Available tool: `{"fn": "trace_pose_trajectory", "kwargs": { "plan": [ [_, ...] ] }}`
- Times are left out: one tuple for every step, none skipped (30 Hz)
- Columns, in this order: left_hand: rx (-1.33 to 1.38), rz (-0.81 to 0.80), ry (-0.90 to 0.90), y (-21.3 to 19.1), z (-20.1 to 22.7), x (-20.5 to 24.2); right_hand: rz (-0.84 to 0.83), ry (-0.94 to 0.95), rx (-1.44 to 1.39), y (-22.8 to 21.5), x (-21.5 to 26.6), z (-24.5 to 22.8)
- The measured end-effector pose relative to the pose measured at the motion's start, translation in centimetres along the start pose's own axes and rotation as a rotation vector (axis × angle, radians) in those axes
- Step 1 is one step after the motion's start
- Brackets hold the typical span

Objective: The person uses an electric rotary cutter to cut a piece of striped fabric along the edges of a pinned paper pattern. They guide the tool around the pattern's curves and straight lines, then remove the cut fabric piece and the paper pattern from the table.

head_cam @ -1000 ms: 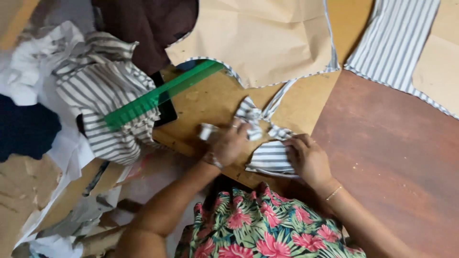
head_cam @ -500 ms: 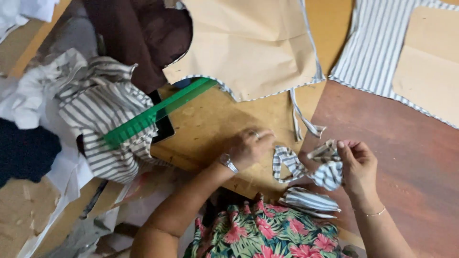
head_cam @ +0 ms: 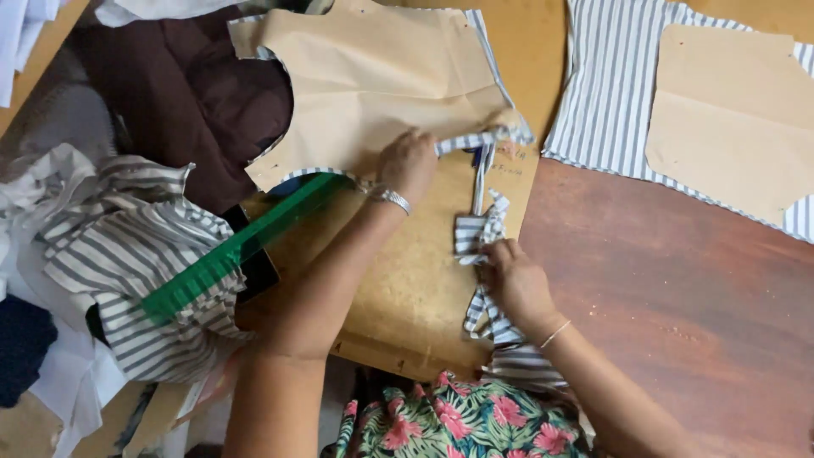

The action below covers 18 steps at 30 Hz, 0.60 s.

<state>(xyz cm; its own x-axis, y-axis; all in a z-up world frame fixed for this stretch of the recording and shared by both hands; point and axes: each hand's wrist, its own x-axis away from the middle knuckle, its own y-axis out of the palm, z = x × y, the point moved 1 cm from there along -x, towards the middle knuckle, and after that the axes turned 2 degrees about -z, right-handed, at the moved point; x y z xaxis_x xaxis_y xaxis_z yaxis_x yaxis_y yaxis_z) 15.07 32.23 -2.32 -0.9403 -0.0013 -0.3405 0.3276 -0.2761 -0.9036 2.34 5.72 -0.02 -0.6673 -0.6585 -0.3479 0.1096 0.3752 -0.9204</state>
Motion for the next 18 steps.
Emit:
{"fn": "trace_pose_trajectory", "kwargs": {
  "plan": [
    [0.058, -0.03, -0.06, -2.4, -0.5, -1.1, -0.104, 0.399, -0.468, -2.0, -0.3, 0.1],
    [0.115, -0.06, -0.12, -4.8, -1.1, -2.3, -0.202, 0.8, -0.936, -3.9, -0.5, 0.1],
    [0.116, -0.059, -0.117, -5.6, -1.8, -3.1, -0.199, 0.8, -0.936, -5.7, -0.6, 1.5],
    [0.136, -0.042, -0.104, -6.4, -2.5, -3.9, -0.108, 0.744, -1.081, -7.5, -0.7, 2.8],
    [0.153, -0.026, -0.096, -7.2, -3.4, -4.5, -0.02, 0.682, -1.226, -9.3, -0.8, 4.0],
    [0.152, -0.027, -0.098, -8.4, -3.3, -5.0, -0.023, 0.681, -1.228, -11.7, -1.5, 3.8],
    [0.198, 0.0, -0.085, -9.6, -3.1, -5.4, 0.001, 0.571, -1.265, -14.3, -2.1, 3.4],
    [0.244, 0.027, -0.072, -10.7, -2.9, -5.9, 0.023, 0.46, -1.3, -16.9, -2.7, 3.0],
    [0.243, 0.025, -0.069, -11.1, -3.0, -6.2, 0.026, 0.462, -1.301, -17.0, -5.1, 2.2],
    [0.246, 0.066, -0.046, -11.5, -3.0, -6.6, -0.034, 0.593, -0.996, -17.1, -7.4, 1.5],
    [0.251, 0.105, -0.023, -11.8, -2.8, -6.7, -0.098, 0.713, -0.687, -17.3, -9.4, 0.8],
    [0.253, 0.1, -0.021, -11.8, -2.7, -6.8, -0.098, 0.718, -0.687, -14.4, -11.0, 1.9],
    [0.235, 0.114, -0.002, -11.9, -2.5, -6.9, -0.209, 0.63, -0.467, -11.6, -12.6, 2.9],
    [0.217, 0.128, 0.018, -12.0, -2.4, -7.0, -0.317, 0.537, -0.248, -8.7, -14.1, 4.0],
    [0.22, 0.125, 0.026, -12.0, -2.1, -6.9, -0.313, 0.546, -0.247, -6.1, -14.5, 4.0],
    [0.208, 0.103, 0.026, -12.0, -1.9, -6.7, -0.369, 0.513, -0.146, -3.5, -14.9, 4.0],
    [0.198, 0.081, 0.03, -12.0, -1.6, -6.6, -0.424, 0.482, -0.043, -0.9, -15.3, 4.1],
    [0.205, 0.077, 0.041, -11.5, -1.6, -6.3, -0.42, 0.495, -0.04, 0.5, -14.5, 5.0]
  ]
}}
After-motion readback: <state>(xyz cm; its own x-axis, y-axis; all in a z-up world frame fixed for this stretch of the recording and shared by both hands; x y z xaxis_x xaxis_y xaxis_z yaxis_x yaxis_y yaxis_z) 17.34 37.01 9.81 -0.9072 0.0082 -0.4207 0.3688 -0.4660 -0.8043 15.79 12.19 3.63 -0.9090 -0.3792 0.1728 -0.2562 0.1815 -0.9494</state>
